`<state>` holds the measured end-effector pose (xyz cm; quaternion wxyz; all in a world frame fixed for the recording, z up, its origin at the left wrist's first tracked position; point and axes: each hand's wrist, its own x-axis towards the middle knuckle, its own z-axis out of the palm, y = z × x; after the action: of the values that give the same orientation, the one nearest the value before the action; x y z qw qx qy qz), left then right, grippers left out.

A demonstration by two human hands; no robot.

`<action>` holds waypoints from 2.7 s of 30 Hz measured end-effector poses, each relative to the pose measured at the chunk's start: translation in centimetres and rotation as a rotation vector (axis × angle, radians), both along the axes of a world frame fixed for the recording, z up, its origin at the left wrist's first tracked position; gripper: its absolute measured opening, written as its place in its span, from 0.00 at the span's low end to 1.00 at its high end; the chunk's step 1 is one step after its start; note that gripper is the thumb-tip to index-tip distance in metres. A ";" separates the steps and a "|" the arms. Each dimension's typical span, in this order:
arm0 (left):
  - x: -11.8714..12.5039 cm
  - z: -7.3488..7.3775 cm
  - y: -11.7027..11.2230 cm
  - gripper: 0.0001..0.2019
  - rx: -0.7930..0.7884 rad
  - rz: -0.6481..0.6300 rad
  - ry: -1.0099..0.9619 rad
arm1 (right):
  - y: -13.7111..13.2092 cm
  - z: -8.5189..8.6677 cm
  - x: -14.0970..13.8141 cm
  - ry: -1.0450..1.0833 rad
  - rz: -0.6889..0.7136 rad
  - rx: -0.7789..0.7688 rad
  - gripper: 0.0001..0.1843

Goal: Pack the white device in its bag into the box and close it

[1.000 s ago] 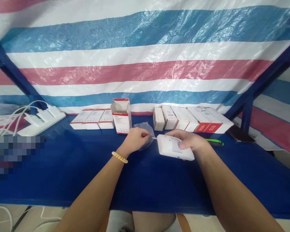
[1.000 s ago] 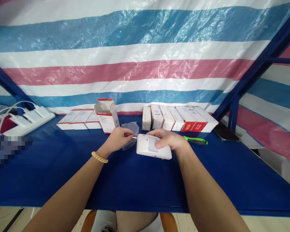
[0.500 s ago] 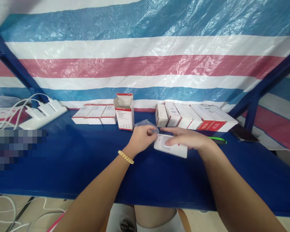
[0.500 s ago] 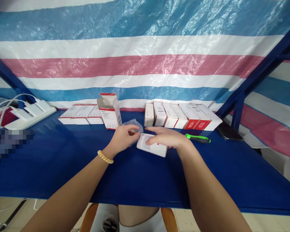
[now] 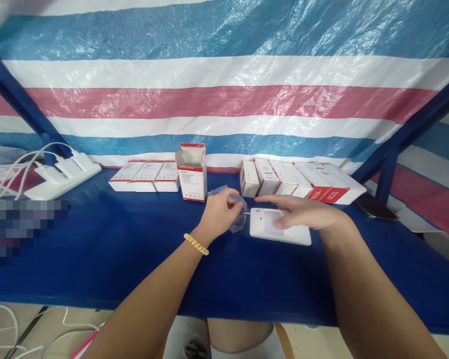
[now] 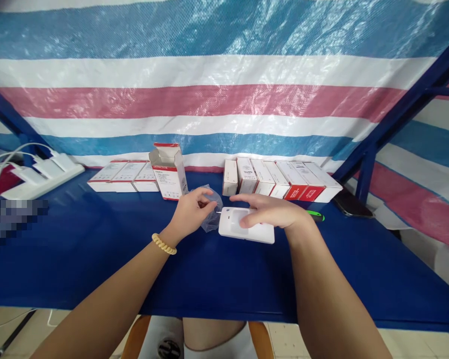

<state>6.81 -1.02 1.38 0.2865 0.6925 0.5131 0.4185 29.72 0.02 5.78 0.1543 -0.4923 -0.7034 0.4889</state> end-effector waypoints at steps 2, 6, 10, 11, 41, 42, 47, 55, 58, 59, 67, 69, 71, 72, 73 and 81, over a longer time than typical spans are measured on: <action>0.1 0.0 0.0 0.09 -0.029 0.000 -0.046 | 0.0 -0.4 -0.6 -0.001 -0.027 -0.004 0.42; 0.2 -0.3 0.3 0.06 -0.073 0.029 -0.126 | -0.5 -0.6 -3.0 -0.081 -0.073 0.092 0.43; 0.0 -0.8 0.6 0.06 -0.115 0.028 -0.202 | -1.1 0.0 -5.2 -0.214 -0.099 0.210 0.31; 0.0 -0.9 0.7 0.06 -0.118 0.017 -0.225 | -1.2 0.1 -5.5 -0.238 -0.087 0.218 0.27; -4.1 -0.8 2.5 0.23 -0.133 -0.273 -0.081 | 1.5 -6.7 -6.6 0.757 -0.009 0.106 0.41; -4.2 -0.8 2.4 0.23 -0.133 -0.265 -0.043 | 1.6 -6.5 -6.4 0.755 -0.046 0.134 0.40; -4.0 -0.5 1.8 0.34 -0.083 -0.309 -0.053 | 1.9 -5.7 -5.2 0.500 -0.115 0.282 0.27; -2.6 -0.7 1.6 0.32 -0.110 -0.318 -0.179 | 1.5 -5.8 -5.3 0.210 0.074 0.410 0.36; -3.5 -0.8 2.1 0.27 -0.223 -0.472 -0.136 | 1.6 -6.1 -5.3 0.319 0.069 0.359 0.35; -3.8 -0.8 2.3 0.25 -0.246 -0.511 -0.120 | 1.7 -6.2 -5.3 0.341 0.061 0.352 0.33; -4.7 -1.5 3.2 0.25 -0.268 -0.577 -0.322 | 1.6 -6.8 -6.0 0.345 -0.093 0.481 0.34; -4.6 -1.6 3.1 0.27 -0.270 -0.580 -0.384 | 1.5 -6.9 -6.2 0.355 -0.127 0.514 0.37; -4.5 -1.5 2.9 0.30 -0.288 -0.591 -0.340 | 1.4 -6.8 -6.3 0.350 -0.094 0.499 0.40; -4.5 -1.4 2.8 0.30 -0.292 -0.590 -0.294 | 1.4 -6.7 -6.4 0.335 -0.061 0.478 0.40; -4.4 -1.3 2.7 0.31 -0.292 -0.585 -0.249 | 1.4 -6.6 -6.4 0.314 -0.026 0.457 0.40; -3.7 -1.3 2.3 0.29 -0.193 -0.422 -0.128 | 1.1 -6.8 -6.7 0.308 -0.039 0.476 0.38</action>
<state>3.06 1.27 0.10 0.4645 0.7256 0.3756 0.3416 23.01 1.14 -1.02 0.3801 -0.3754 -0.7571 0.3760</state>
